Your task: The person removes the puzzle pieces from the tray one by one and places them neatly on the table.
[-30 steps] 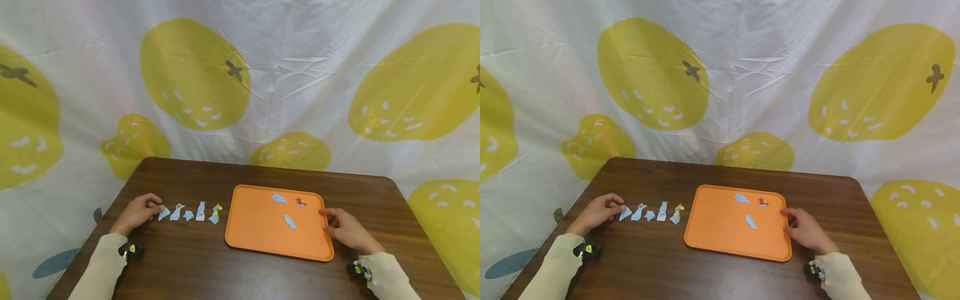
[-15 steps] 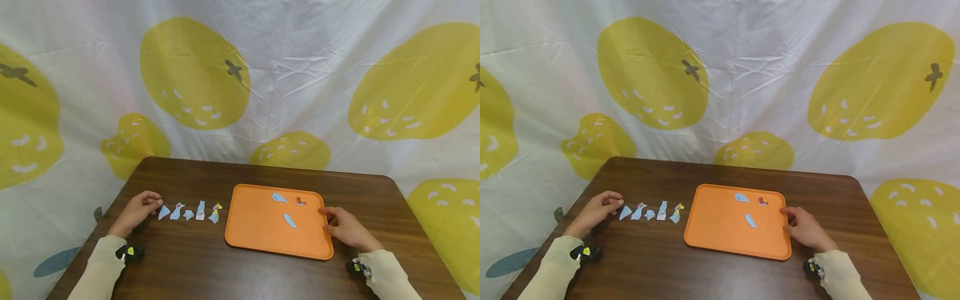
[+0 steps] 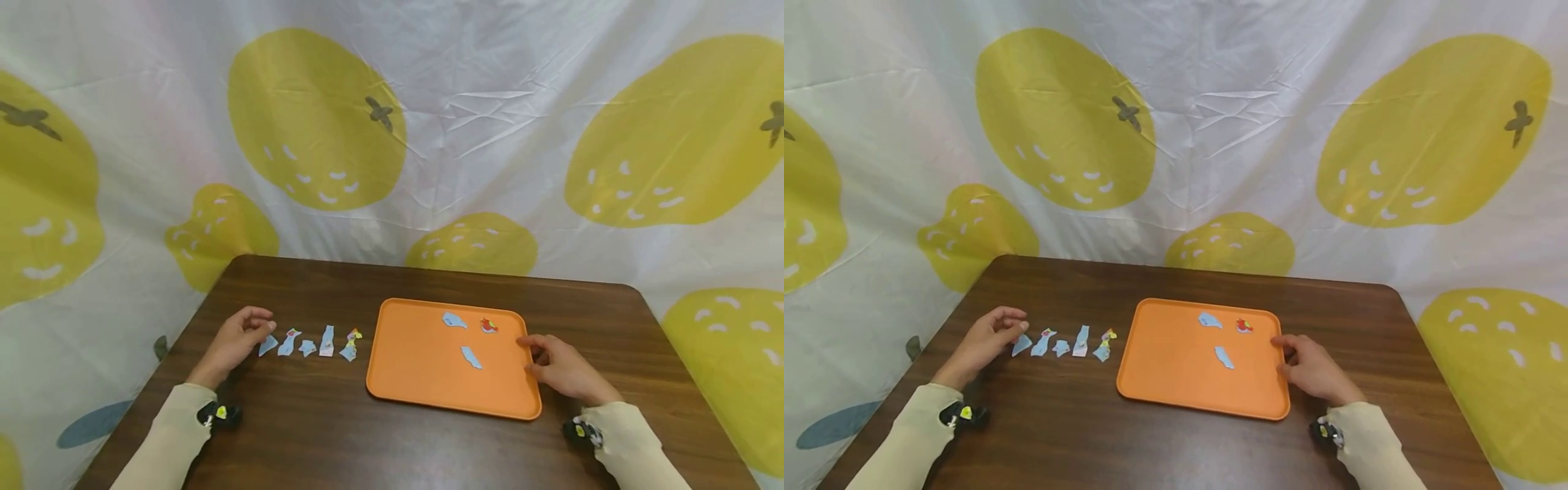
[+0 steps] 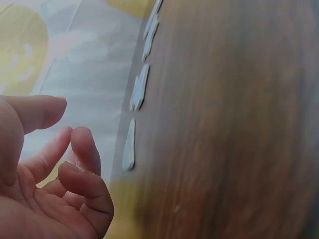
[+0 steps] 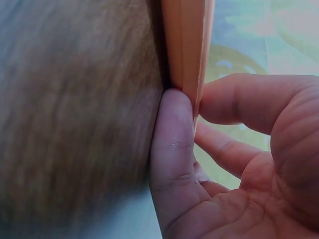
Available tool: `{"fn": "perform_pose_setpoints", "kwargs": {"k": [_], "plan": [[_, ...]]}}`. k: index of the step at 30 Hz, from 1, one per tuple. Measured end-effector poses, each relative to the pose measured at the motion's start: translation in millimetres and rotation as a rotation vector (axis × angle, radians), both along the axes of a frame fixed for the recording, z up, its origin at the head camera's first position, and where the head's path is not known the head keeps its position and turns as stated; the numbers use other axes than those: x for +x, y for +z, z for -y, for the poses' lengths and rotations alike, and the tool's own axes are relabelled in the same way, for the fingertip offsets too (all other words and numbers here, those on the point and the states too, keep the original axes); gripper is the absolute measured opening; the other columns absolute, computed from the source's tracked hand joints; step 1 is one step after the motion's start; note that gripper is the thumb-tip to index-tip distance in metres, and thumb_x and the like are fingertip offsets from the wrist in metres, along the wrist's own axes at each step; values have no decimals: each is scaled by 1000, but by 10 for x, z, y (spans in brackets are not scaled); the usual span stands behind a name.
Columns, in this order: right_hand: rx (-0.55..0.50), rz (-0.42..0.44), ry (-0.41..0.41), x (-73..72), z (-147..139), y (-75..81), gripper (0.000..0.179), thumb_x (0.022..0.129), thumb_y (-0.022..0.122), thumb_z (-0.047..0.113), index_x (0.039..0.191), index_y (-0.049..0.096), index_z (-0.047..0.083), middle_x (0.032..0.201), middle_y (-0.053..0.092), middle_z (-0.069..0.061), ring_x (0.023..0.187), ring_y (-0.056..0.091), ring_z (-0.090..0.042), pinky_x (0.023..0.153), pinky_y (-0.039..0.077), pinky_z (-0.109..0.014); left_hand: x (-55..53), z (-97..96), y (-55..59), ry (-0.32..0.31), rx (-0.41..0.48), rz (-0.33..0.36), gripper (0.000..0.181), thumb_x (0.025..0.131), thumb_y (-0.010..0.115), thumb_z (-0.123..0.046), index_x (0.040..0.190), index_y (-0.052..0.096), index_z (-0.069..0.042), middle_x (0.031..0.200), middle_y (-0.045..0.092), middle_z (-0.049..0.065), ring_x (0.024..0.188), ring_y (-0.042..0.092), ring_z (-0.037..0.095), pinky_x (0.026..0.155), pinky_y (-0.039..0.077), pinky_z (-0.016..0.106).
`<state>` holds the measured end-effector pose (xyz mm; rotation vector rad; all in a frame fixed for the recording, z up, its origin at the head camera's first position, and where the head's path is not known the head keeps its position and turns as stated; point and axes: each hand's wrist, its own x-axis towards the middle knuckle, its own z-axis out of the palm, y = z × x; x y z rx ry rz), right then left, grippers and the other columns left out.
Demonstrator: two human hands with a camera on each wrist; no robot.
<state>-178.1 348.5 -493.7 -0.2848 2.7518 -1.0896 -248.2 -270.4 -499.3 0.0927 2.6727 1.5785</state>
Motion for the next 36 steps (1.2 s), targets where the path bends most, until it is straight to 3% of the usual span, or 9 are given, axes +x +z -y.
{"fn": "perform_pose_setpoints", "kwargs": {"k": [10,19,36], "plan": [[15,-2,17,-7,12,14,52,91,75,5,139,61,-4,107,66,-12,81,61,-16,67,53,-25,25,-230,27,-38,-16,2,38,102,72,-22,131,62,1,118,72,19,97,67,18,81,53,27],[30,-4,21,-7,9,48,52,89,75,5,139,62,-4,109,66,-14,80,61,-15,67,52,-25,-5,-502,75,-68,-49,9,37,102,71,-27,130,64,-4,118,70,14,100,65,23,82,50,33],[47,1,11,-20,22,29,51,89,76,7,138,62,-2,109,68,-14,81,63,-17,67,53,-26,-114,-1170,122,-206,-69,-20,35,102,72,-27,130,66,-7,118,71,10,101,67,24,80,53,34]]}}
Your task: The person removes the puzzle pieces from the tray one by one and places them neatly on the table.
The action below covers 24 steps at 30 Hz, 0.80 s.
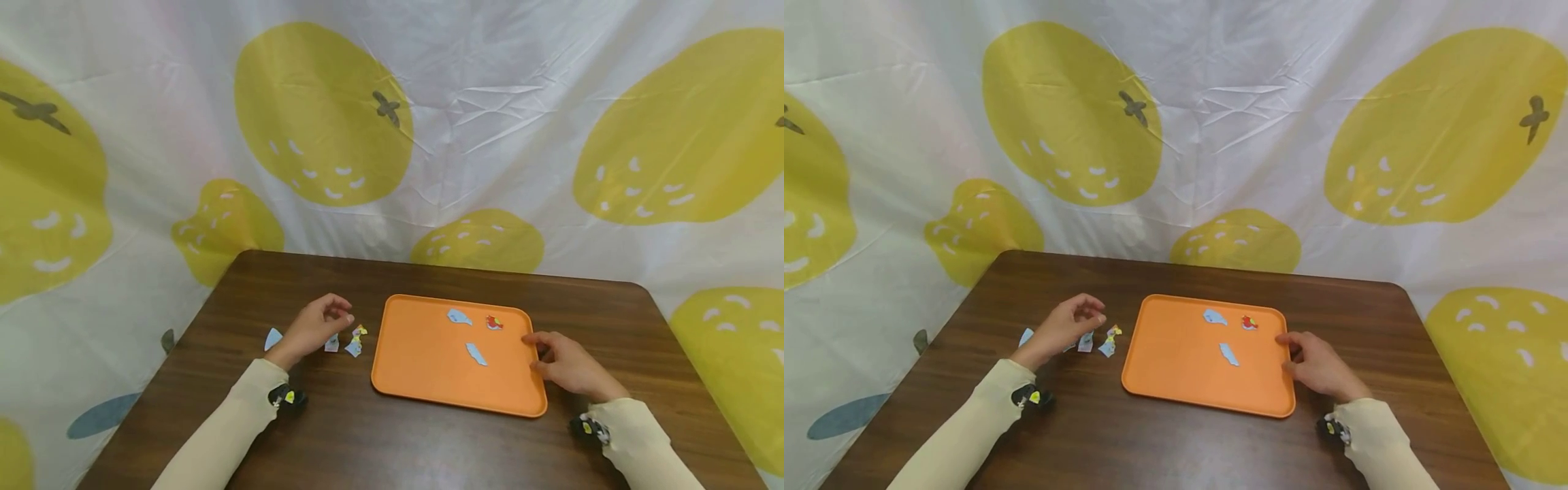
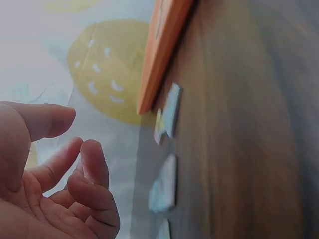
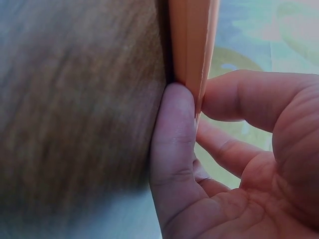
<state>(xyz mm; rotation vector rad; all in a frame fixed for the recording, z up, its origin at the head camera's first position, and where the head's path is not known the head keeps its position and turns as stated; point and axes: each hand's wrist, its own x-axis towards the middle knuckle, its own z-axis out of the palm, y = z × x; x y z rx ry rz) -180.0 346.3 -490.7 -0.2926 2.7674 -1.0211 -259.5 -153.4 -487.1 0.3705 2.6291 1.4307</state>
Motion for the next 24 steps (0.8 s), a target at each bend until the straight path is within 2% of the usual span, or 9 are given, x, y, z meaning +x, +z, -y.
{"fn": "perform_pose_setpoints", "kwargs": {"k": [9,16,24], "plan": [[11,23,0,-33,-9,6,53,90,76,8,139,61,-3,109,68,-15,82,64,-17,65,53,-27,-121,-327,65,-60,31,25,35,101,73,-31,129,67,-10,113,72,7,87,67,19,72,54,33],[5,41,-15,-42,0,16,52,91,75,7,140,60,-3,110,68,-15,82,64,-17,66,54,-27,-237,-554,81,-95,38,22,30,100,73,-31,125,69,-15,112,71,4,93,67,21,77,55,33],[22,24,-3,-30,1,18,52,91,75,8,139,61,-4,109,68,-15,81,63,-17,65,52,-27,-337,-836,199,-146,28,-1,37,102,72,-32,131,68,-9,112,70,3,98,66,20,83,55,35]]}}
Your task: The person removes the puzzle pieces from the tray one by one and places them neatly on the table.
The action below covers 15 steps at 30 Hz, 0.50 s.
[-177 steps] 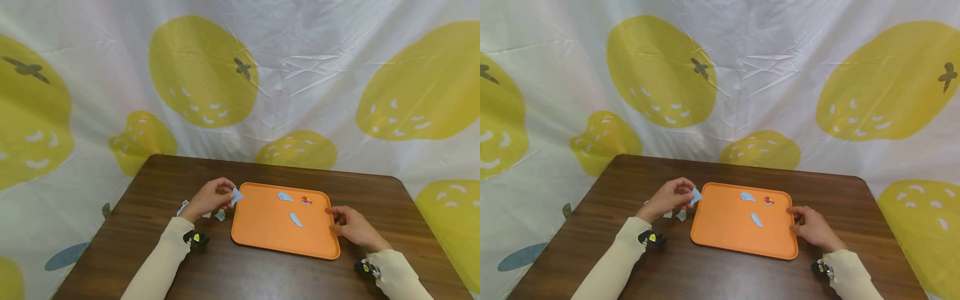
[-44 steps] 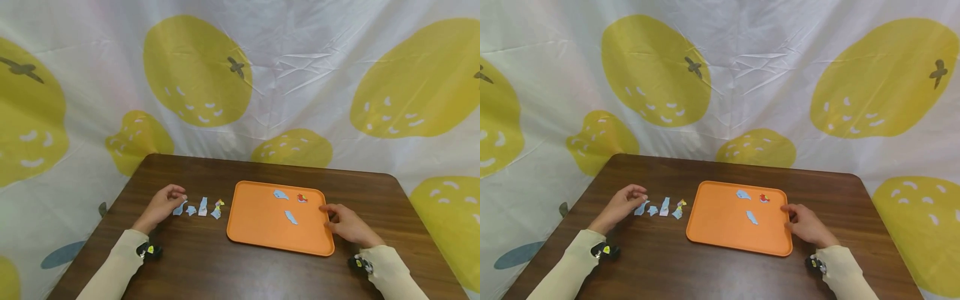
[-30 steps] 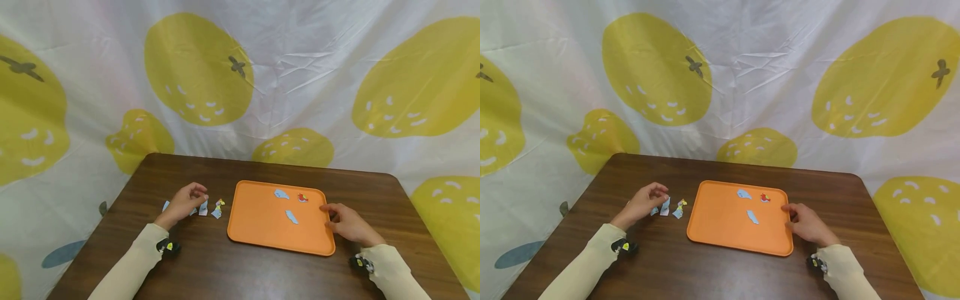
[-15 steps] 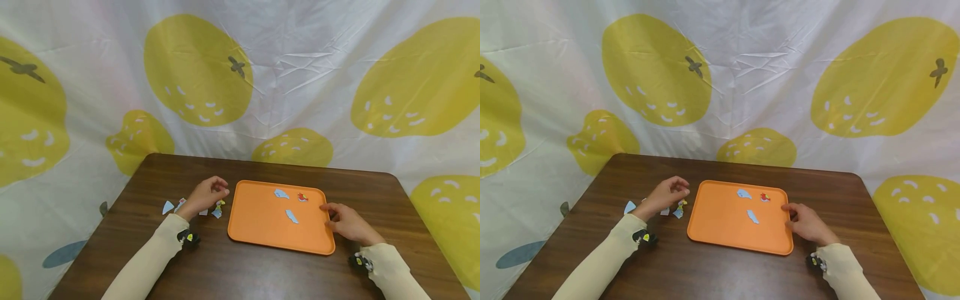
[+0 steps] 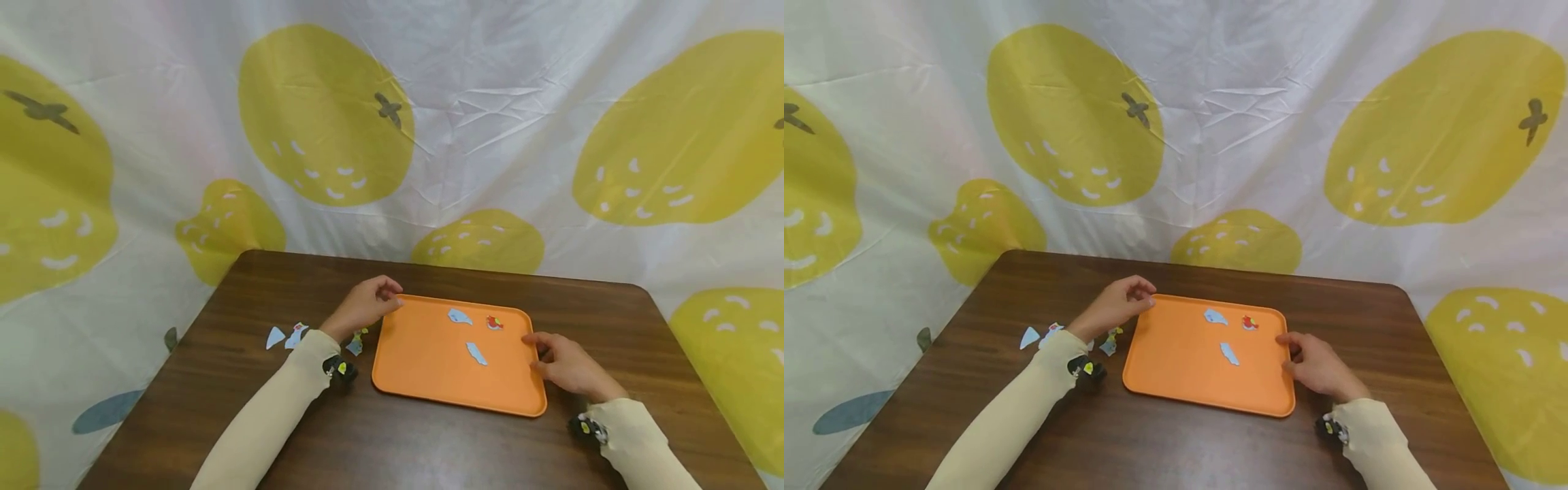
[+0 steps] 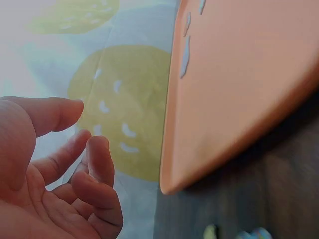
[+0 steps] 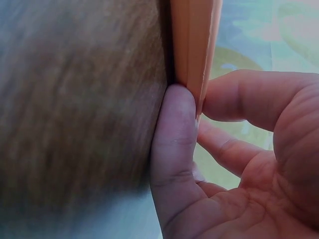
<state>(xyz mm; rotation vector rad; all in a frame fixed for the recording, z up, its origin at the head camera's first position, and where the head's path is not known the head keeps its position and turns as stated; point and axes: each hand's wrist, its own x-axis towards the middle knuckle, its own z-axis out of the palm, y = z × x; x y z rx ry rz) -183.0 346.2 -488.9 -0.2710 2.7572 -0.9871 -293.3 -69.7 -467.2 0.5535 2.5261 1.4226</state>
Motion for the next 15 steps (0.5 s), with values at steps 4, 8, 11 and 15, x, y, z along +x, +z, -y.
{"fn": "perform_pose_setpoints", "kwargs": {"k": [4,8,11,15], "plan": [[6,-7,-6,5,-7,1,51,92,75,8,140,61,-3,108,69,-14,80,63,-15,66,53,-26,-65,-160,52,-9,-6,-27,36,100,73,-32,128,70,-10,109,70,2,97,65,19,83,54,35],[-11,-6,-6,8,-9,7,52,92,74,7,140,60,-4,107,68,-14,81,63,-16,66,53,-26,-114,-302,63,-24,-4,-24,34,99,74,-30,127,70,-10,110,72,2,99,67,20,84,54,35],[-14,-8,0,15,-6,6,51,92,74,8,140,60,-4,108,68,-14,81,63,-17,65,52,-26,-147,-391,47,-39,-14,-11,34,99,75,-29,127,71,-12,112,72,2,99,67,19,82,54,34],[-5,-12,2,23,-2,-16,52,92,74,9,140,61,-4,108,68,-14,81,63,-16,65,52,-27,-208,-502,11,-55,-30,-10,35,98,77,-29,128,71,-11,111,72,2,98,66,19,81,53,33]]}}
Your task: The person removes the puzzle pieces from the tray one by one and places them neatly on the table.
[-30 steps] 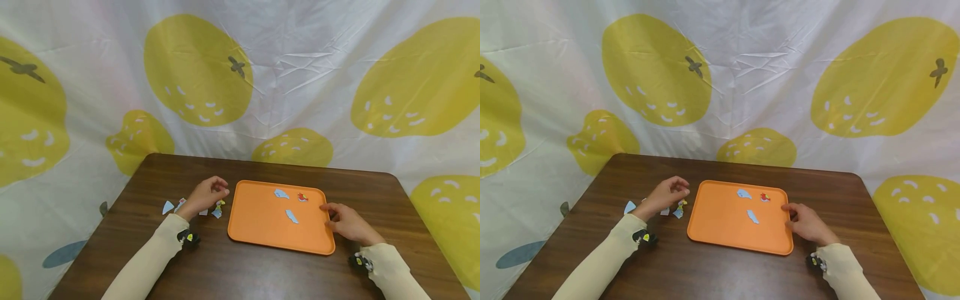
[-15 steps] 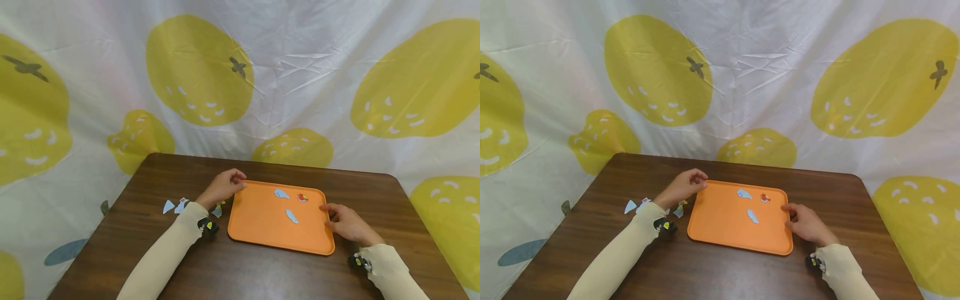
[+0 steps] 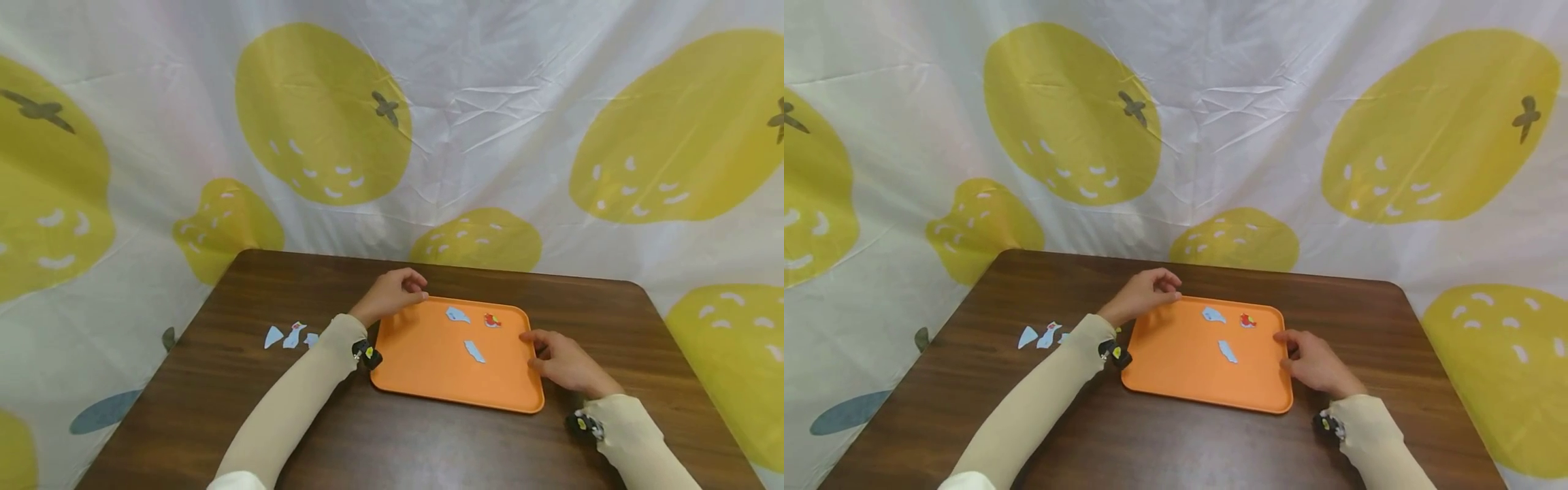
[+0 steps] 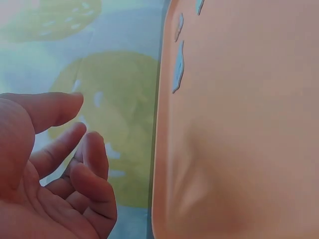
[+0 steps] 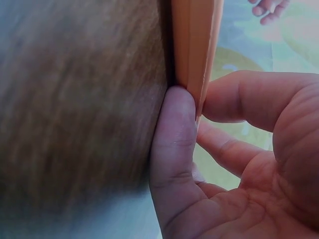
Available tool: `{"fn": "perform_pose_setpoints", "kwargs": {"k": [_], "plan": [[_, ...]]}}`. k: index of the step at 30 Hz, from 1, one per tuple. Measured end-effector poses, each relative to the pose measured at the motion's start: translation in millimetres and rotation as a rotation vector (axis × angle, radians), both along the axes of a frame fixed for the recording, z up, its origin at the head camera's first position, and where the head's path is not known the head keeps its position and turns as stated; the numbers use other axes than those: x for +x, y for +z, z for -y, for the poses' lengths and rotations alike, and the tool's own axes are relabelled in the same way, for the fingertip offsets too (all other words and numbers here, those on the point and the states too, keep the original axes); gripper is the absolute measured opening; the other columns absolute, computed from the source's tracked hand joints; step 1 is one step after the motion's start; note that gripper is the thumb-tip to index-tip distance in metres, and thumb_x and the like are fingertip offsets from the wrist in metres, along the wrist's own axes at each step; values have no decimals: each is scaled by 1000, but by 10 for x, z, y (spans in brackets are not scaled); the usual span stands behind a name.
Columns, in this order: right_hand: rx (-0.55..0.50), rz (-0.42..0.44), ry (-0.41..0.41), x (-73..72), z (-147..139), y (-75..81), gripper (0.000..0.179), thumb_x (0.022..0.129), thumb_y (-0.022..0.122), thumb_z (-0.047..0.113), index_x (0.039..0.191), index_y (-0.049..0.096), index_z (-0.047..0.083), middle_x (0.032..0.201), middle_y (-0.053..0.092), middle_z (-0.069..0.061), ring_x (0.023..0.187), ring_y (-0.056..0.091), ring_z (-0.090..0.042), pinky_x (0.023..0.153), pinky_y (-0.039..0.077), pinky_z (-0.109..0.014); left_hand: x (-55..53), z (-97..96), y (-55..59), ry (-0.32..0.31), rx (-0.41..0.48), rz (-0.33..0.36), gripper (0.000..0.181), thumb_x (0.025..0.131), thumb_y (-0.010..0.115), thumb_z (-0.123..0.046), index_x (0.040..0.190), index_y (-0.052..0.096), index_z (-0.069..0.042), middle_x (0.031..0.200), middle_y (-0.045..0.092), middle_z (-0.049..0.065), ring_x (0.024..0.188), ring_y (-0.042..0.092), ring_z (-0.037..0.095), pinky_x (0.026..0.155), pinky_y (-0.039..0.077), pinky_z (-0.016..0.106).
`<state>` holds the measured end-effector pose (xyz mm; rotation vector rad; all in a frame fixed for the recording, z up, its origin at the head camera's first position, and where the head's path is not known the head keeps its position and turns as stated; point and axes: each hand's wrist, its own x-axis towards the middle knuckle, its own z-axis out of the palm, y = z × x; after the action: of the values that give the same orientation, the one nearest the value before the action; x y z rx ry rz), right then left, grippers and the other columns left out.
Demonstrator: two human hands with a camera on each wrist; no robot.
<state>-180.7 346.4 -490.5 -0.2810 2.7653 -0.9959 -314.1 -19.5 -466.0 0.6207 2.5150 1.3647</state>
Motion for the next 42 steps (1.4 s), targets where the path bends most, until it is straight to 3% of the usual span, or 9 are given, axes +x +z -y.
{"fn": "perform_pose_setpoints", "kwargs": {"k": [6,12,19,21,30,35,42], "plan": [[5,-7,-10,-8,6,-10,51,91,75,8,139,61,-3,108,69,-13,82,63,-16,66,53,-27,-116,-187,-99,-27,26,12,38,96,80,-25,129,71,-9,109,72,2,95,66,18,76,53,31],[-4,5,-21,3,13,15,51,91,75,8,139,61,-3,108,68,-13,82,63,-17,66,53,-27,-100,-396,-201,-68,19,0,32,94,82,-19,124,74,-9,107,73,1,92,66,14,73,53,27],[-36,30,-17,-14,-5,-4,52,92,74,7,141,60,-4,106,67,-13,83,63,-17,67,54,-26,-76,-619,-331,-137,-35,-37,31,93,83,-19,122,76,-13,116,77,1,110,70,16,98,56,31],[-37,29,-16,-11,-2,-3,52,93,74,7,141,60,-4,106,67,-12,83,64,-17,68,54,-26,-68,-649,-355,-147,-39,-34,31,91,84,-19,122,77,-15,118,78,0,111,71,15,100,55,30],[-57,33,-18,3,4,-29,52,91,74,5,141,60,-3,107,67,-13,84,64,-18,67,54,-26,-62,-690,-400,-123,-98,-35,35,87,89,-17,120,79,-19,117,79,-6,110,70,12,99,55,29],[-66,41,-22,-5,3,-52,53,90,73,4,141,60,-3,105,67,-12,82,63,-18,67,54,-27,-56,-704,-396,-118,-65,-9,38,85,89,-9,121,78,-15,115,80,-2,111,71,16,102,54,33],[-32,46,-49,-1,4,-20,51,91,73,6,141,61,-1,107,67,-13,83,62,-17,68,54,-27,-67,-710,-415,-85,-46,40,44,80,93,-8,121,79,-15,105,77,-4,96,68,11,88,56,26]]}}
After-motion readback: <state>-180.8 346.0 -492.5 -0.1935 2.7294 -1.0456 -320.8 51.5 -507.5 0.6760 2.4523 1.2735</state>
